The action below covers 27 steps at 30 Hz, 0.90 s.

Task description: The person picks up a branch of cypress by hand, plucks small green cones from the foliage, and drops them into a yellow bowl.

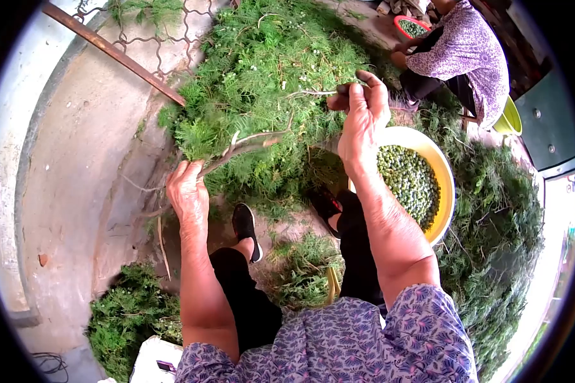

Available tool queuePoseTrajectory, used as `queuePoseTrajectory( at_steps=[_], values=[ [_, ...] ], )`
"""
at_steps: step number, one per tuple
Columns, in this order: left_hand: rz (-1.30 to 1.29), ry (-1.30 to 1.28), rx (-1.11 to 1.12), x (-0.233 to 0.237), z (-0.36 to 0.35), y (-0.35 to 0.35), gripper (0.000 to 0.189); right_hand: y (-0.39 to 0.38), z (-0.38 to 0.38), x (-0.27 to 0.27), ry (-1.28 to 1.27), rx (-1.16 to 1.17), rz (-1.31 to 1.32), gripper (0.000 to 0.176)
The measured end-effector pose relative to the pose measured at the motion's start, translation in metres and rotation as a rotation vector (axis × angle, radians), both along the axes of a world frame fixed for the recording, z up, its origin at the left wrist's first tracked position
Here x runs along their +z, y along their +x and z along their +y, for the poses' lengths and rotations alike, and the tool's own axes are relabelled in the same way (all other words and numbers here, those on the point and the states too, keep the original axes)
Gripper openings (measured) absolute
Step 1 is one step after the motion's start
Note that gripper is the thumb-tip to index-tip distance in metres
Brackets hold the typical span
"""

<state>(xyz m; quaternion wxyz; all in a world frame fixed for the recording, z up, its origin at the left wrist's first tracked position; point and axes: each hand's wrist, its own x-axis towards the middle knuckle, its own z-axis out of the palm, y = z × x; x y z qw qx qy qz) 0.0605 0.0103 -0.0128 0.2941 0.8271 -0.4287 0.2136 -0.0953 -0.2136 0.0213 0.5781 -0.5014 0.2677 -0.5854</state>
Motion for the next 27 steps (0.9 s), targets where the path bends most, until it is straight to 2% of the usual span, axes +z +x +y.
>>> queuePoseTrajectory(
  at_steps=[2,4,8,10,12,13,14,16,17,18,20,21,24,25,27],
  values=[
    [-0.016,-0.031,-0.050,0.003,0.002,0.001,0.024,0.002,-0.012,-0.012,0.325,0.055,-0.185,0.024],
    [-0.019,-0.064,-0.085,0.003,0.003,0.001,0.024,-0.002,-0.019,-0.017,0.220,0.250,0.097,0.015],
    [-0.087,-0.053,-0.118,0.009,0.005,-0.002,0.022,0.011,0.000,-0.013,0.113,0.604,-0.031,0.011],
    [-0.118,-0.075,-0.155,0.009,0.006,-0.001,0.020,0.014,0.000,-0.019,0.126,0.679,0.258,0.015],
    [-0.145,-0.097,-0.173,0.010,0.006,-0.001,0.017,0.014,-0.002,-0.018,-0.024,0.755,0.634,0.021],
    [-0.163,-0.106,-0.197,0.012,0.005,-0.002,0.015,0.010,-0.003,-0.015,-0.149,0.789,0.846,0.032],
    [-0.182,-0.114,-0.220,0.014,0.005,-0.003,0.014,0.011,-0.003,-0.016,-0.259,0.851,0.883,0.041],
    [-0.202,-0.118,-0.235,0.015,0.003,-0.005,0.013,0.015,0.000,-0.017,-0.283,0.990,0.943,0.044],
    [-0.195,-0.123,-0.239,0.015,0.003,-0.006,0.013,0.014,0.006,-0.022,-0.252,0.954,0.836,0.041],
    [-0.186,-0.127,-0.241,0.015,0.003,-0.007,0.013,0.015,0.008,-0.025,-0.247,0.954,0.836,0.041],
    [-0.191,-0.140,-0.256,0.014,0.002,-0.006,0.013,0.017,0.011,-0.030,0.180,1.201,0.537,0.031],
    [-0.200,-0.155,-0.269,0.013,0.001,-0.005,0.012,0.019,0.015,-0.033,0.284,1.222,0.358,0.025],
    [-0.209,-0.106,-0.199,0.012,0.003,-0.004,0.012,0.015,0.016,-0.024,0.315,1.152,0.395,0.028],
    [-0.208,-0.106,-0.197,0.013,0.005,-0.004,0.012,0.019,0.014,-0.034,0.164,0.960,0.481,0.027],
    [-0.188,-0.112,-0.192,0.014,0.006,-0.003,0.013,0.019,0.015,-0.027,0.186,0.866,0.422,0.025]
  ],
)
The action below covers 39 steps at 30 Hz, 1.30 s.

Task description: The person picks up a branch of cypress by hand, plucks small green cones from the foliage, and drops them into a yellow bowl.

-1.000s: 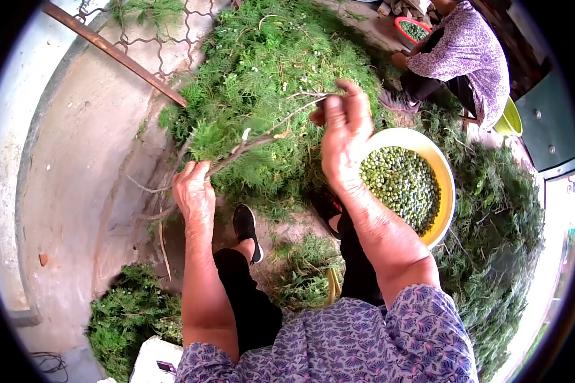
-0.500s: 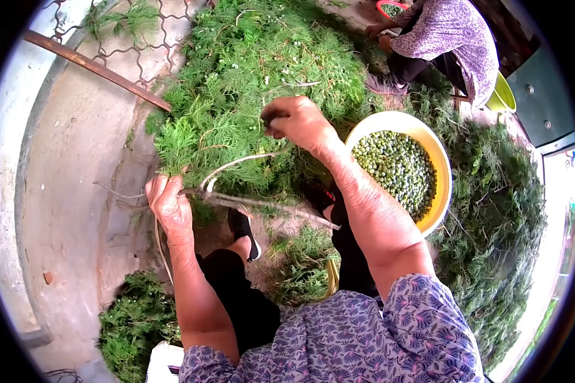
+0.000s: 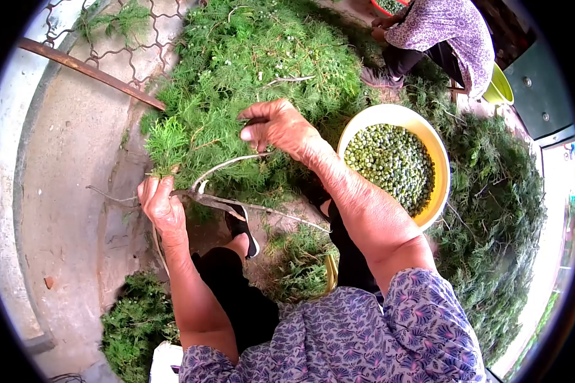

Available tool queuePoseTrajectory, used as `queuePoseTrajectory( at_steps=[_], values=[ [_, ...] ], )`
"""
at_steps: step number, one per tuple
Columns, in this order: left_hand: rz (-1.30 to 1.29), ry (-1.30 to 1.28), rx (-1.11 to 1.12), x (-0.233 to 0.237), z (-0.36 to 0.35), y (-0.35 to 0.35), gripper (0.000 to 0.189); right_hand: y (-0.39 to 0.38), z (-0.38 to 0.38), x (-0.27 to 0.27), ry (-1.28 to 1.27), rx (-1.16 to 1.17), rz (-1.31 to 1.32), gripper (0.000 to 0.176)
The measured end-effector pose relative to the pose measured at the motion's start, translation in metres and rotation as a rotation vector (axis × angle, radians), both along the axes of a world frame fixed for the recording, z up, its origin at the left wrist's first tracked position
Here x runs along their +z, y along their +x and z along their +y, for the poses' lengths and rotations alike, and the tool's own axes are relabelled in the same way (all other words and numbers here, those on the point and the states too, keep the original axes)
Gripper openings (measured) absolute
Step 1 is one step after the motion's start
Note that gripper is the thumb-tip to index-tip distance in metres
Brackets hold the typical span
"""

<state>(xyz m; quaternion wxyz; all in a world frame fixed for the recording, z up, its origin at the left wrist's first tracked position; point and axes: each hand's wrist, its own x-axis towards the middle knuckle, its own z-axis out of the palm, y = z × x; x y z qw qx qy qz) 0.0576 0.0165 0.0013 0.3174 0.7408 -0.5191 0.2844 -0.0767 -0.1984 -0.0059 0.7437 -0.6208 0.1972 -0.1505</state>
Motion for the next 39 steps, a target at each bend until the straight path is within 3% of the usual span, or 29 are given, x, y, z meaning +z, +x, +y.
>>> queuePoseTrajectory(
  at_steps=[2,4,7,8,11,12,13,17,19,20,25,27,30,33,34,36,38,39],
  values=[
    [-0.014,0.001,-0.029,-0.001,-0.002,-0.001,0.013,0.003,0.000,-0.001,-0.034,-0.030,-0.006,0.025],
    [-0.017,-0.007,-0.076,-0.005,-0.005,-0.001,0.016,0.009,0.005,-0.003,-0.307,-0.334,-0.046,0.022],
    [0.166,-0.005,0.087,-0.008,0.006,0.001,0.022,0.001,-0.018,0.001,0.011,-0.572,-0.117,0.015],
    [0.162,-0.007,0.097,-0.011,0.007,0.003,0.022,-0.002,-0.024,0.002,0.026,-0.531,-0.193,0.014],
    [0.886,-0.277,0.015,-0.029,0.008,0.014,0.025,-0.010,-0.026,0.002,0.191,-0.453,-0.301,0.014],
    [1.141,-0.477,-0.144,-0.032,0.005,0.017,0.022,-0.015,-0.021,0.008,0.166,-0.481,-0.309,0.014],
    [1.109,-0.378,-0.016,-0.032,0.005,0.016,0.022,-0.019,-0.017,0.016,0.137,-0.508,-0.320,0.015],
    [1.275,-0.458,-0.019,-0.027,0.000,0.016,0.020,-0.033,-0.010,0.040,-0.148,-0.711,-0.457,0.015],
    [1.528,-0.683,-0.071,-0.021,0.002,0.013,0.020,-0.046,-0.015,0.036,-0.257,-0.607,-0.350,0.018],
    [1.582,-0.739,-0.102,-0.023,0.002,0.016,0.019,-0.055,-0.018,0.033,-0.359,-0.607,-0.168,0.017],
    [1.755,-0.819,-0.123,-0.029,0.009,0.023,0.013,-0.134,-0.066,-0.017,-0.839,-0.596,0.352,0.021],
    [1.844,-0.844,-0.177,-0.035,0.009,0.027,0.013,-0.162,-0.078,-0.041,-1.156,-0.677,0.537,0.026],
    [1.931,-0.789,-0.259,-0.029,0.008,0.020,0.009,-0.166,-0.068,-0.023,-0.893,-0.582,0.484,0.029],
    [2.013,-0.723,-0.313,-0.031,0.006,0.018,0.007,-0.125,-0.037,-0.001,-0.888,-0.487,0.388,0.023],
    [2.037,-0.732,-0.325,-0.033,0.005,0.017,0.007,-0.111,-0.027,0.008,-0.749,-0.399,0.355,0.023],
    [2.052,-0.733,-0.312,-0.034,0.004,0.015,0.006,-0.079,0.000,0.020,-0.244,-0.460,0.134,0.021],
    [2.065,-0.732,-0.336,-0.030,0.002,0.010,0.006,-0.055,0.020,0.022,-0.014,-0.415,0.133,0.020],
    [2.075,-0.734,-0.355,-0.028,0.003,0.007,0.006,-0.049,0.028,0.025,0.058,-0.246,0.153,0.021]
  ],
)
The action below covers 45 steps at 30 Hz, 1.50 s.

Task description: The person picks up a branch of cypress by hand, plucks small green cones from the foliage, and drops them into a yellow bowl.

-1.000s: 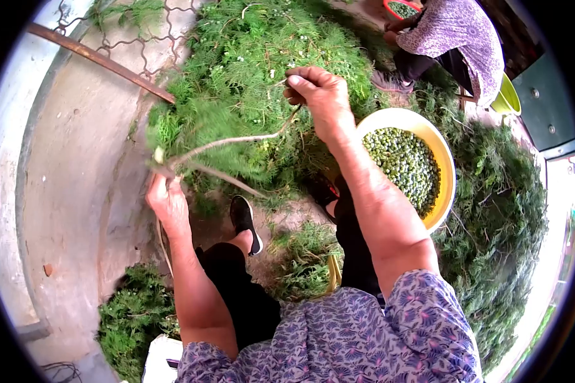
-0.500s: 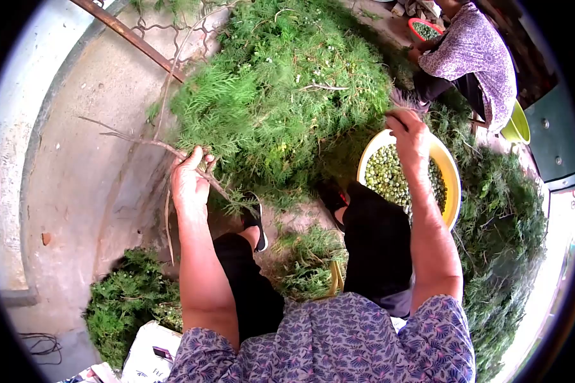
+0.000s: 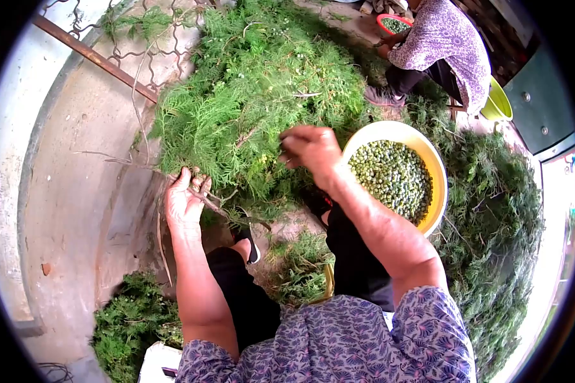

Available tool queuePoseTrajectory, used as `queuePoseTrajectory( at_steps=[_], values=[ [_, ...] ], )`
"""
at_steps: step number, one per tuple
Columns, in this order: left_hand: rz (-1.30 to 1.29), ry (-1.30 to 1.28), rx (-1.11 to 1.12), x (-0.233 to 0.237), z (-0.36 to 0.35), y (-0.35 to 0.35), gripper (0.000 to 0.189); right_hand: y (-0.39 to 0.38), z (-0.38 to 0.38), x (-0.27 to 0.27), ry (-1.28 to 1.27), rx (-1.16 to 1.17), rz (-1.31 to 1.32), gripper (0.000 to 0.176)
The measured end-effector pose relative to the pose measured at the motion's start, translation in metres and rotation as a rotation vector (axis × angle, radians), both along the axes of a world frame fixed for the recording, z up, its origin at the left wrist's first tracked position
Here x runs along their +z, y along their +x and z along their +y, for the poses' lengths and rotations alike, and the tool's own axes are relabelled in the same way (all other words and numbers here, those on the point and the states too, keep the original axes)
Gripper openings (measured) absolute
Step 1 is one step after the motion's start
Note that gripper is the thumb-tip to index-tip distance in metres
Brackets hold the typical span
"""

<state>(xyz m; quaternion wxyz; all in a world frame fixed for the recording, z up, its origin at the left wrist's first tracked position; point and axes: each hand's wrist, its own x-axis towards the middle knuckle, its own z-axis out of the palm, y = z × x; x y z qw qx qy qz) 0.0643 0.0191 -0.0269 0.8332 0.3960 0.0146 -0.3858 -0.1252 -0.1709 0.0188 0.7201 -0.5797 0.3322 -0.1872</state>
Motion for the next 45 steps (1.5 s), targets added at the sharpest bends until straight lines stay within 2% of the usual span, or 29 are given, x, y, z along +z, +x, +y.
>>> queuePoseTrajectory(
  at_steps=[1,4,6,8,10,12,13,16,18,19,22,23,24,25,26,27,28,30,32,34,36,38,40,41,42,44,45],
  values=[
    [0.002,-0.014,-0.021,0.003,-0.001,-0.002,0.007,0.011,0.010,-0.008,0.057,0.035,0.028,0.022],
    [0.057,-0.067,-0.040,-0.014,0.001,0.006,0.006,0.030,0.027,-0.052,-0.010,0.038,-0.059,0.021],
    [0.152,-0.115,-0.073,-0.022,0.000,0.011,0.010,0.033,0.039,-0.041,0.077,0.006,-0.081,0.021],
    [0.177,-0.105,-0.050,-0.021,-0.002,0.008,0.012,0.033,0.046,-0.041,-0.084,0.098,-0.047,0.019],
    [0.153,-0.019,0.033,-0.010,-0.009,-0.002,0.014,0.035,0.052,-0.044,-0.091,0.065,-0.044,0.016],
    [0.125,-0.032,0.074,-0.005,-0.013,-0.006,0.013,0.034,0.054,-0.044,-0.627,0.019,-0.016,0.016],
    [0.121,-0.021,0.111,-0.006,-0.015,-0.006,0.012,0.038,0.055,-0.048,-0.657,-0.092,-0.100,0.018],
    [0.028,-0.018,0.091,-0.001,-0.013,-0.007,0.012,0.045,0.044,-0.028,-1.115,-0.166,-0.353,0.023],
    [0.021,0.007,0.071,0.002,-0.012,-0.008,0.014,0.049,0.044,-0.003,-1.340,-0.075,-0.300,0.028],
    [0.024,-0.004,0.029,0.001,-0.010,-0.007,0.015,0.055,0.043,0.003,-1.539,0.009,-0.198,0.031],
    [0.030,0.010,-0.009,0.000,-0.008,-0.006,0.019,0.068,0.039,-0.015,-1.726,0.223,0.001,0.028],
    [0.049,0.000,-0.036,-0.001,-0.006,-0.004,0.019,0.069,0.040,-0.018,-1.718,0.399,0.188,0.020],
    [0.068,-0.011,-0.063,-0.001,-0.005,-0.002,0.019,0.067,0.040,-0.019,-1.718,0.406,0.183,0.020],
    [0.031,0.212,0.031,-0.001,-0.007,0.000,0.019,0.065,0.040,-0.018,-1.575,0.523,0.180,0.020],
    [0.034,0.212,0.037,0.003,-0.006,0.001,0.019,0.063,0.040,-0.017,-1.428,0.635,0.179,0.019],
    [0.005,0.181,0.036,0.004,-0.005,0.001,0.019,0.060,0.042,-0.021,-1.524,0.544,0.081,0.017],
    [-0.025,0.150,0.033,0.007,-0.003,0.001,0.020,0.059,0.043,-0.022,-1.523,0.551,0.079,0.017],
    [-0.041,0.156,0.086,0.010,0.000,0.002,0.017,0.056,0.047,-0.022,-1.365,0.589,0.028,0.018],
    [-0.059,0.129,0.055,0.006,0.004,0.007,0.020,0.051,0.058,-0.019,-1.350,0.557,0.086,0.019],
    [-0.053,0.126,0.100,0.002,0.003,0.006,0.023,0.048,0.063,-0.029,-1.325,0.491,-0.002,0.020],
    [-0.036,0.164,0.240,0.005,0.001,0.006,0.026,0.042,0.077,-0.029,-1.223,0.508,0.158,0.020],
    [-0.075,0.131,0.268,0.002,0.002,0.008,0.025,0.038,0.091,-0.048,-1.181,0.406,0.105,0.021],
    [0.162,0.077,0.370,0.012,-0.001,0.001,0.024,0.033,0.107,-0.055,-1.089,0.321,0.085,0.023],
    [0.229,-0.043,0.376,0.006,0.003,0.005,0.026,0.031,0.112,-0.062,-1.026,0.299,0.043,0.018],
    [0.323,-0.204,0.433,0.006,0.005,0.008,0.027,0.028,0.124,-0.072,-0.945,0.262,-0.111,0.022],
    [0.287,-0.159,0.502,0.008,0.001,0.001,0.027,0.022,0.139,-0.077,-0.890,0.254,0.139,0.029],
    [0.208,-0.183,0.453,0.007,0.002,-0.003,0.027,0.021,0.141,-0.078,-0.873,0.214,0.065,0.017]
  ],
)
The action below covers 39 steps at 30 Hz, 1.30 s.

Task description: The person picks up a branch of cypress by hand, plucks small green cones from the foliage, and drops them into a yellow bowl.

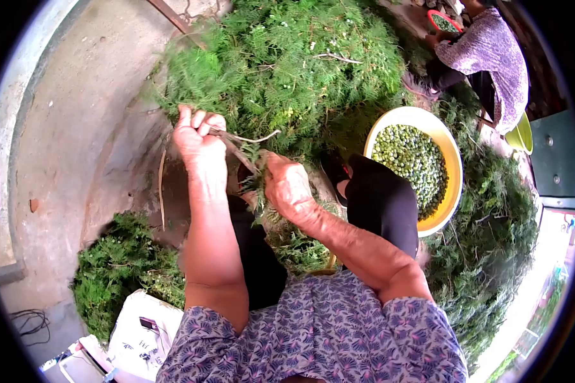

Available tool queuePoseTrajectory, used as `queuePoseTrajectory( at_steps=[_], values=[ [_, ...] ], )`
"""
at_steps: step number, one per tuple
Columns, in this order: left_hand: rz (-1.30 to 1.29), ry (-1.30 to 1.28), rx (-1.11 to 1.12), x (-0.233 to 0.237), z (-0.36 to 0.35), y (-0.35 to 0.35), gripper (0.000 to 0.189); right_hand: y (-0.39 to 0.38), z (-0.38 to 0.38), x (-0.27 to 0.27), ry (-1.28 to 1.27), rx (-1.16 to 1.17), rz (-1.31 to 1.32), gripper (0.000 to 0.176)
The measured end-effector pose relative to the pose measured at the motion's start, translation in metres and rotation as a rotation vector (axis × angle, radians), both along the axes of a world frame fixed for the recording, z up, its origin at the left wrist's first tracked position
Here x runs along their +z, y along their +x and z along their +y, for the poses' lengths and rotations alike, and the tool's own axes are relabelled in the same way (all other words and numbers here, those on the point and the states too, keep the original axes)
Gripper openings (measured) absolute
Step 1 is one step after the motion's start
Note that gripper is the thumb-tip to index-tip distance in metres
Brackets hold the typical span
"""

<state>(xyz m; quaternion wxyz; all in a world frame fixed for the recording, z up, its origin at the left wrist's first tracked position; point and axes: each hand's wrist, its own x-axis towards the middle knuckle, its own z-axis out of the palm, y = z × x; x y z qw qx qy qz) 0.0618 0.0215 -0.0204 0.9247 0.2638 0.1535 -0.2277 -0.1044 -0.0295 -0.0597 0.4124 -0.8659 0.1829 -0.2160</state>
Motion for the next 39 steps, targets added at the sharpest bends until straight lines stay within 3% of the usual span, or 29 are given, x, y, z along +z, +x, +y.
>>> queuePoseTrajectory(
  at_steps=[2,7,11,14,15,16,18,19,21,23,24,27,29,32,33,34,35,37,38,39],
  values=[
    [-0.095,0.048,-0.069,0.001,0.001,-0.003,0.029,-0.004,0.001,0.001,0.015,0.002,-0.010,0.006],
    [-0.058,0.132,-0.107,0.004,0.001,-0.004,0.033,-0.013,-0.010,0.044,-0.032,0.081,0.013,0.013],
    [-0.016,0.187,-0.217,0.003,-0.014,-0.016,0.031,-0.030,0.002,0.041,-0.018,-0.025,-0.095,0.011],
    [-0.048,0.220,-0.260,0.001,-0.021,-0.023,0.033,-0.041,0.007,0.043,0.621,-0.148,-0.008,0.025],
    [-0.057,0.150,-0.222,0.001,-0.020,-0.024,0.035,-0.046,0.008,0.057,0.619,-0.159,-0.010,0.025],
    [-0.066,0.080,-0.179,0.001,-0.018,-0.022,0.038,-0.053,0.010,0.080,0.846,-0.249,-0.019,0.025],
    [-0.126,0.063,-0.020,0.007,-0.005,0.001,0.051,-0.065,0.007,0.060,1.074,-0.334,0.162,0.035],
    [-0.167,0.110,0.025,0.006,0.011,0.023,0.056,-0.078,0.004,0.057,0.979,-0.236,0.028,0.036],
    [-0.285,0.014,0.082,0.000,0.035,0.041,0.043,-0.085,-0.007,0.054,0.991,-0.293,0.048,0.037],
    [-0.136,-0.227,-0.024,-0.003,0.039,0.035,0.043,-0.067,-0.014,0.067,1.058,-0.320,-0.016,0.031],
    [-0.123,-0.272,-0.116,-0.005,0.037,0.035,0.050,-0.058,-0.018,0.063,0.959,-0.278,-0.066,0.030],
    [-0.122,-0.080,-0.191,-0.006,0.022,0.020,0.036,-0.029,-0.026,0.081,0.848,-0.186,-0.183,0.026],
    [-0.253,0.234,-0.170,0.007,0.010,-0.004,0.033,-0.004,-0.033,0.094,0.557,-0.124,-0.277,0.025],
    [-0.376,0.313,-0.254,0.005,0.002,-0.019,0.038,0.044,-0.045,0.078,0.203,-0.252,-0.424,0.024],
    [-0.389,0.407,-0.233,0.008,-0.003,-0.023,0.041,0.057,-0.048,0.070,0.225,-0.281,-0.411,0.025],
    [-0.365,0.496,-0.241,0.012,-0.006,-0.031,0.045,0.062,-0.047,0.064,0.474,-0.214,-0.323,0.032],
    [-0.480,0.365,-0.269,0.008,-0.009,-0.031,0.044,0.065,-0.045,0.066,0.720,-0.139,-0.228,0.039],
    [-0.728,0.388,-0.502,0.001,-0.007,-0.031,0.041,0.058,-0.038,0.071,0.742,0.114,-0.233,0.058],
    [-0.806,0.599,-0.552,0.017,-0.007,-0.039,0.039,0.063,-0.036,0.067,0.665,0.145,-0.134,0.069],
    [-0.861,0.676,-0.556,0.008,-0.008,-0.038,0.030,0.061,-0.033,0.064,0.812,0.033,-0.107,0.068]
  ],
)
